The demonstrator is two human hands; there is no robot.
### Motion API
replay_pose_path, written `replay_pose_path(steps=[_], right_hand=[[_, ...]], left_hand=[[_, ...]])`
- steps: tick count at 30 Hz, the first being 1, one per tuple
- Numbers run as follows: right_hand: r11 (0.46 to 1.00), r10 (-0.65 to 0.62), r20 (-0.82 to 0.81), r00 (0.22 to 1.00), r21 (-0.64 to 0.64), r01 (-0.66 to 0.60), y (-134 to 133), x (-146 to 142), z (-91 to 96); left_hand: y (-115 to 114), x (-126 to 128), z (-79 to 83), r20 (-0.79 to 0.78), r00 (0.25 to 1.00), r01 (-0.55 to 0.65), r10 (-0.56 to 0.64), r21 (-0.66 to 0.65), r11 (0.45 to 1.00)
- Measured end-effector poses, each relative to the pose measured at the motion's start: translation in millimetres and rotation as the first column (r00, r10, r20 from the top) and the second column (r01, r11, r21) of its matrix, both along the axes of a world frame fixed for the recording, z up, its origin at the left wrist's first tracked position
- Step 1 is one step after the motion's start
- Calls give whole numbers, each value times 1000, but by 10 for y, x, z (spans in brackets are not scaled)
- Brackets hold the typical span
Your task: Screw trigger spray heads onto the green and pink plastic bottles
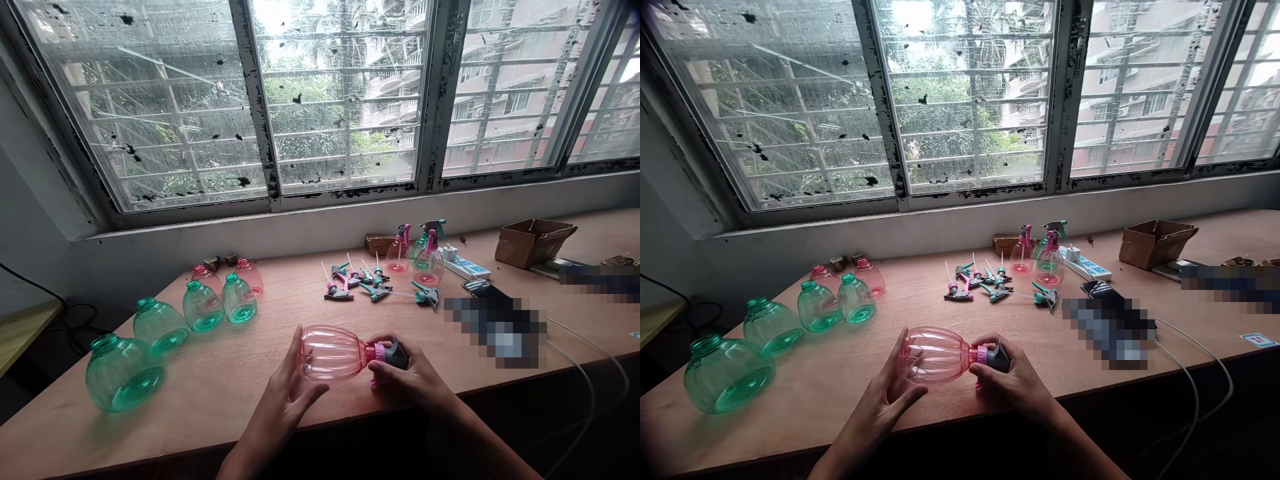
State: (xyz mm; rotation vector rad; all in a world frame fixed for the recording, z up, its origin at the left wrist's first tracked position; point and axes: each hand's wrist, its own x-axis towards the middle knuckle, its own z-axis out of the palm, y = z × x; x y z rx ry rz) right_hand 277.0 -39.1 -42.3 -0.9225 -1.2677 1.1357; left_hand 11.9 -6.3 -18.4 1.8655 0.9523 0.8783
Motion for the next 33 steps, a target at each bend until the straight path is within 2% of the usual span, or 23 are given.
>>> replay_pose_path(steps=[13,17,21,27,33], right_hand=[[1000,9,-9,1000,10,-9,-3,10,5],[1000,20,-16,1000,9,-20,4,-1,5],[1000,29,-11,1000,6,-29,0,-9,17],[1000,-1,7,1000,11,1,5,5,3],[1000,14,-3,1000,14,-14,1,2,-4]], left_hand=[[10,-12,-2,-40,999,-9,13,86,996],[-8,-15,-31,-31,999,5,-3,56,998],[-23,-13,18,-38,999,6,-6,-13,1000],[-39,13,30,-44,999,-25,29,85,996],[-22,-6,-20,-1,1000,22,-22,2,1000]])
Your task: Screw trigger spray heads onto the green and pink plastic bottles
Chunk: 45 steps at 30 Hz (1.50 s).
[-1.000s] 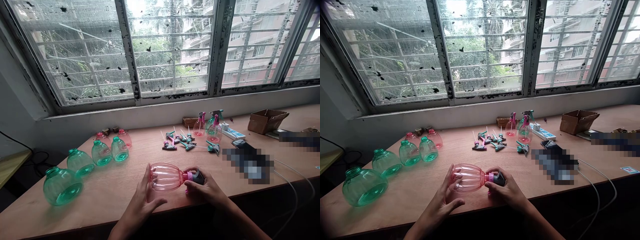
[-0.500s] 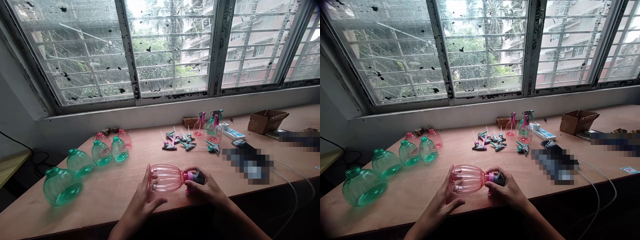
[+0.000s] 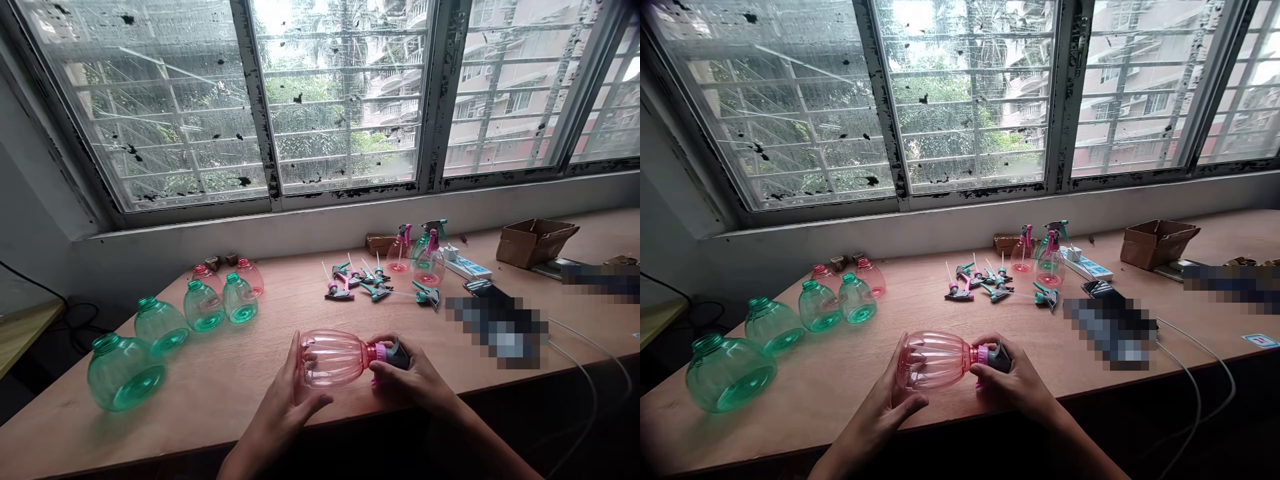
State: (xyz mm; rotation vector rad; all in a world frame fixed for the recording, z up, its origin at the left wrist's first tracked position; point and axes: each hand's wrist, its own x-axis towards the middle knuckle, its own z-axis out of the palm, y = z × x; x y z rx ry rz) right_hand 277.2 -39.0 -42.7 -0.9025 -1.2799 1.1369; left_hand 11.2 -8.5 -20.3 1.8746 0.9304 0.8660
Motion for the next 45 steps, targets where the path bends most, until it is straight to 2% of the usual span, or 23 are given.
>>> replay_pose_path(steps=[7,11,15,21,27,35,41,45], right_hand=[[1000,-19,2,1000,-21,19,11,-2,11],[1000,-19,-8,1000,-22,19,5,-1,-3],[1000,-11,-2,1000,-15,11,-1,3,1],[1000,-24,8,1000,-8,24,9,11,23],[1000,14,-8,1000,-8,-14,13,2,-2],[1000,-10,-20,1000,-22,10,22,4,-14],[1000,1,-14,1000,-23,-2,10,-3,-11],[1000,-10,-10,1000,-17,10,1,-6,6]], left_hand=[[2,10,16,-22,999,-33,36,104,994],[-8,1,2,-10,1000,3,-3,26,1000],[-5,-18,20,-28,1000,-10,9,-16,1000],[-12,7,29,-29,999,-19,21,60,998],[11,0,17,8,1000,-15,15,-17,1000],[2,4,31,-47,998,-45,49,74,996],[-11,-4,48,-36,999,-28,28,5,1000],[20,-12,21,-38,999,-17,19,33,999]])
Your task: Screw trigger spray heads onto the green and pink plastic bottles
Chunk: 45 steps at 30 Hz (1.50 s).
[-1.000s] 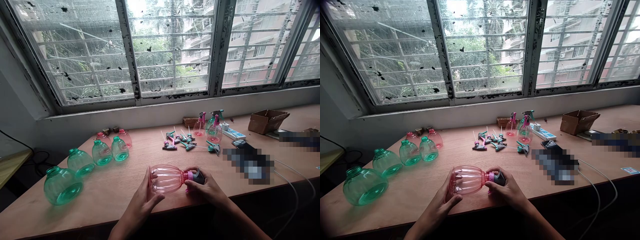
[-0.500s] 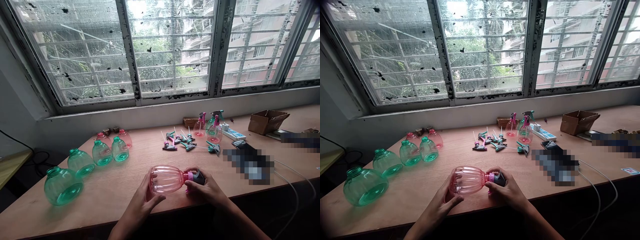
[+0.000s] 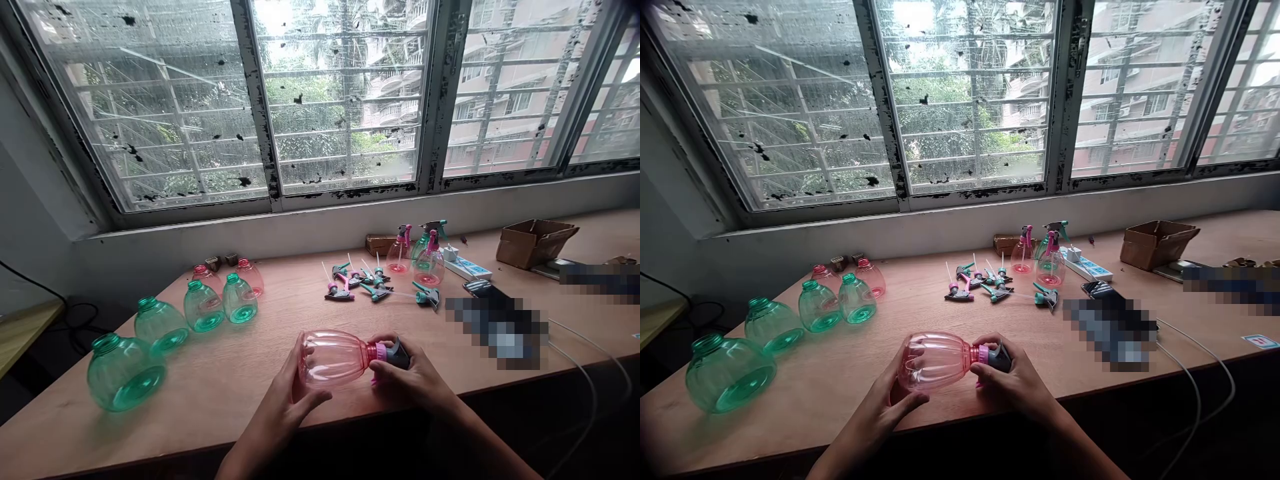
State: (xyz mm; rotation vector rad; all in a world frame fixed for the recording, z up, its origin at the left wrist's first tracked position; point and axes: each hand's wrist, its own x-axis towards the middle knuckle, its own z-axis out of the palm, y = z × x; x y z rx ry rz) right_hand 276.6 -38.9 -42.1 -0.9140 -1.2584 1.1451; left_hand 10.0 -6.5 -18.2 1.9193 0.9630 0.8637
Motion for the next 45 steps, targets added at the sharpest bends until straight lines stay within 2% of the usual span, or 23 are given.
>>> replay_pose_path(steps=[4,13,22,30,37,42,45], right_hand=[[1000,-4,4,1000,-6,4,-15,-1,13],[1000,-11,12,1000,-6,11,-7,3,10],[1000,0,9,1000,-2,0,-10,-2,22],[1000,-25,31,999,2,25,-8,8,27],[999,-32,52,998,6,32,-6,5,40],[999,-37,31,999,-13,38,-2,7,31],[999,-32,24,999,-9,33,2,6,23]], left_hand=[[16,7,-27,25,1000,-7,6,34,999],[-19,15,37,9,1000,-22,22,-25,999],[3,-6,-5,32,999,-20,22,-50,999],[7,16,-11,-16,999,-43,45,77,996],[-17,-13,9,2,1000,-6,6,-55,998],[4,1,24,-33,999,-35,37,41,999],[-20,16,32,-41,999,-13,15,43,999]])
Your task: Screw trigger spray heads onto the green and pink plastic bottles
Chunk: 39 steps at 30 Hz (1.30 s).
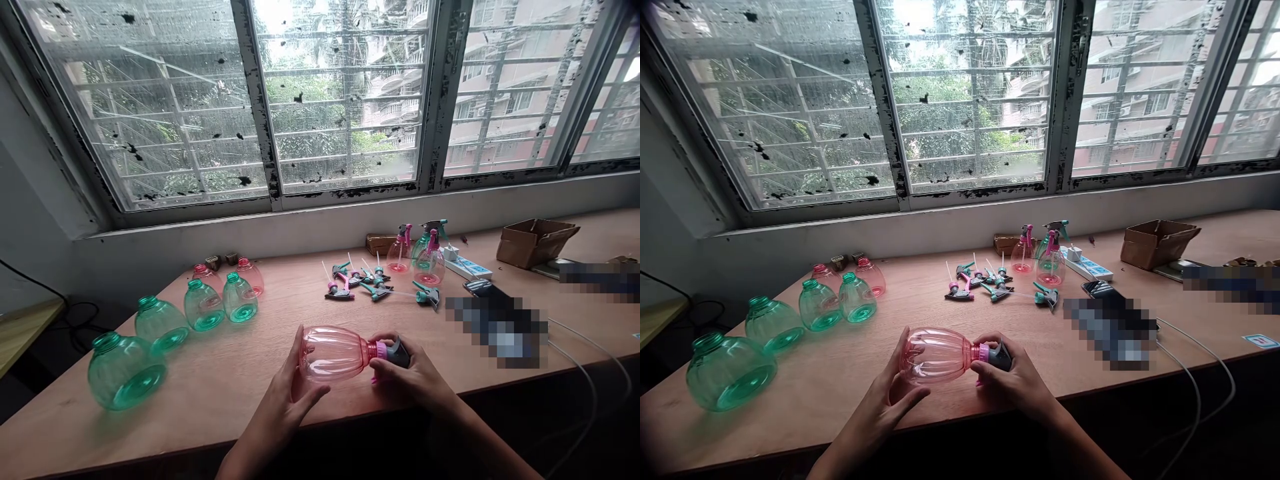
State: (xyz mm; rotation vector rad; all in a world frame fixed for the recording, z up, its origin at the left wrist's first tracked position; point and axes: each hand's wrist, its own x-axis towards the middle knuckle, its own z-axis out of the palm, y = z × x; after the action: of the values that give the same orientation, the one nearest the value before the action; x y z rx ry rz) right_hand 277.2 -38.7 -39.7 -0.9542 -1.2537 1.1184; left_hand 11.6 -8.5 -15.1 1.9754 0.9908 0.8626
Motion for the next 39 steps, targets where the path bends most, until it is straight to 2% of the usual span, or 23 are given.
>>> replay_pose_path(steps=[4,9,15,21,31,39], right_hand=[[1000,17,12,1000,12,-17,-1,1,-5],[1000,15,12,1000,17,-15,-1,11,-8],[1000,12,-7,1000,11,-12,4,5,-17],[998,57,-38,998,11,-57,8,0,-43],[1000,16,-23,1000,7,-16,16,14,-62],[1000,28,-11,1000,5,-28,5,-1,-34]], left_hand=[[-6,-5,4,23,1000,2,-2,-42,999],[42,-20,5,27,999,43,-43,-13,999],[7,-2,-6,39,999,22,-22,-12,1000],[-1,-6,3,31,999,-9,11,-81,997],[14,0,-34,56,998,15,-13,-39,999],[16,-22,-28,46,999,30,-26,-93,995]])
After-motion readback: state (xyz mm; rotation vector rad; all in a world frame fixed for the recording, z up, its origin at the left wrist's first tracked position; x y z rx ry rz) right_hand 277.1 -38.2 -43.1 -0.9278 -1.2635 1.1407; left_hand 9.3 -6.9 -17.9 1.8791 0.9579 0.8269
